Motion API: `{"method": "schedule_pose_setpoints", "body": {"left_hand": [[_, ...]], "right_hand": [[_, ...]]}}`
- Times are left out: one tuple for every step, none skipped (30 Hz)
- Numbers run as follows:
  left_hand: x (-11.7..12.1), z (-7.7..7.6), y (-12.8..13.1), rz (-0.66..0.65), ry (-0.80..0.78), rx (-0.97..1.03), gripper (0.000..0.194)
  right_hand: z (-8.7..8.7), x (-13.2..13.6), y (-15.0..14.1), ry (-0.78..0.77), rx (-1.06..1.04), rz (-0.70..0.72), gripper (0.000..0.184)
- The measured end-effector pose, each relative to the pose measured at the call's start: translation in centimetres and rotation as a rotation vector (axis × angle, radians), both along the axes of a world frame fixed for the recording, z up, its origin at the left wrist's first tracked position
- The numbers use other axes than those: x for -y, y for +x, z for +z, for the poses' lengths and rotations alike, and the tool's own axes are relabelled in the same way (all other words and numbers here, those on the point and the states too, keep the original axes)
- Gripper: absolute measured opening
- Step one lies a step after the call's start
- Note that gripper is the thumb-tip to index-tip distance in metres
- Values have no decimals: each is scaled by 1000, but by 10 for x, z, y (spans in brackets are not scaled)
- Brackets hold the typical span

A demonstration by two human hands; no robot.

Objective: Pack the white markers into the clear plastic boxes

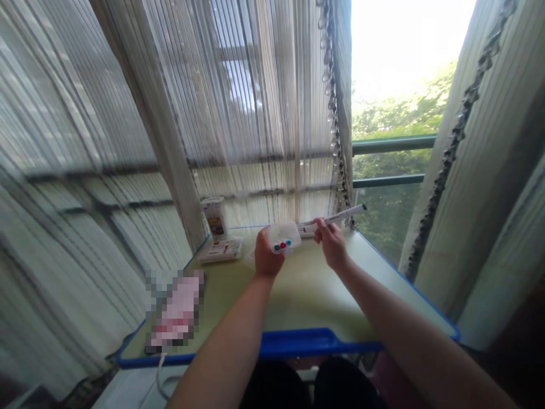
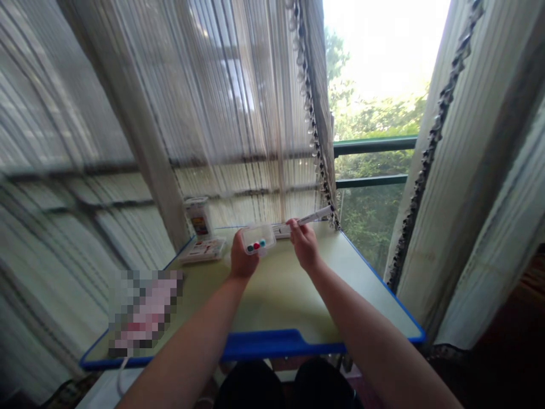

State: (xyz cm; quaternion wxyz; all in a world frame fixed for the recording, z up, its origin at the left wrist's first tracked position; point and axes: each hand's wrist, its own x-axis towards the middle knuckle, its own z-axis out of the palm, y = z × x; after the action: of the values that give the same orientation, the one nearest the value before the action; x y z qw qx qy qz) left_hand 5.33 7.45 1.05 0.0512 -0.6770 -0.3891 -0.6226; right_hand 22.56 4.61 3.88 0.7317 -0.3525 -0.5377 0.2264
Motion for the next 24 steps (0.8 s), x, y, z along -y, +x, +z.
{"method": "schedule_pose_setpoints", "body": {"left_hand": [[0,0,0,1,2,-6,44],[0,0,0,0,5,-13,43],[0,0,0,-1,9,-22,43],[0,0,1,0,13,-31,43],[0,-1,1,4,16,-39,43],[0,-1,1,8,16,-46,43],[-1,-1,2,13,14,-52,44],[-1,-2,2,17,11,-58,44],[-1,-2,3,20,8,-64,44],[-1,-2,4,20,3,-71,44],[-1,-2,5,19,-6,-75,43],[-1,-1,5,18,-15,-79,43],[0,-1,6,16,-22,-81,43],[0,0,6,15,-28,-82,43],[1,1,7,15,-34,-82,43],[2,1,7,17,-40,-82,43],[2,2,7,19,-44,-80,44],[2,2,6,20,-47,-77,44],[3,3,6,17,-50,-72,44],[3,3,6,10,-51,-67,44],[3,3,6,0,-48,-64,44],[4,4,6,-9,-43,-62,44],[4,4,6,-17,-39,-62,44],[5,4,7,-23,-36,-62,44]], "right_hand": [[0,4,-6,18,-11,37,38],[0,9,-12,37,10,54,37],[0,12,-16,52,62,56,35],[-1,15,-19,61,126,44,33],[-1,17,-22,62,191,23,31],[-3,18,-24,54,250,5,29],[-4,18,-25,39,294,-6,28],[-4,18,-25,21,318,-11,28],[-4,18,-25,3,327,-6,29],[-4,17,-24,-15,326,7,29],[-2,17,-23,-31,318,23,30],[0,17,-22,-48,308,38,30],[2,18,-20,-71,297,57,30],[5,20,-19,-104,287,86,30],[8,22,-17,-143,279,121,32],[11,24,-15,-176,279,154,34],[14,26,-14,-192,293,177,36],[15,28,-12,-183,322,178,37],[17,30,-11,-150,362,152,37],[17,31,-10,-105,410,109,35],[17,32,-9,-64,453,62,33],[17,32,-8,-36,482,23,30],[17,32,-8,-23,495,-3,28],[17,32,-8,-20,498,-18,27]]}}
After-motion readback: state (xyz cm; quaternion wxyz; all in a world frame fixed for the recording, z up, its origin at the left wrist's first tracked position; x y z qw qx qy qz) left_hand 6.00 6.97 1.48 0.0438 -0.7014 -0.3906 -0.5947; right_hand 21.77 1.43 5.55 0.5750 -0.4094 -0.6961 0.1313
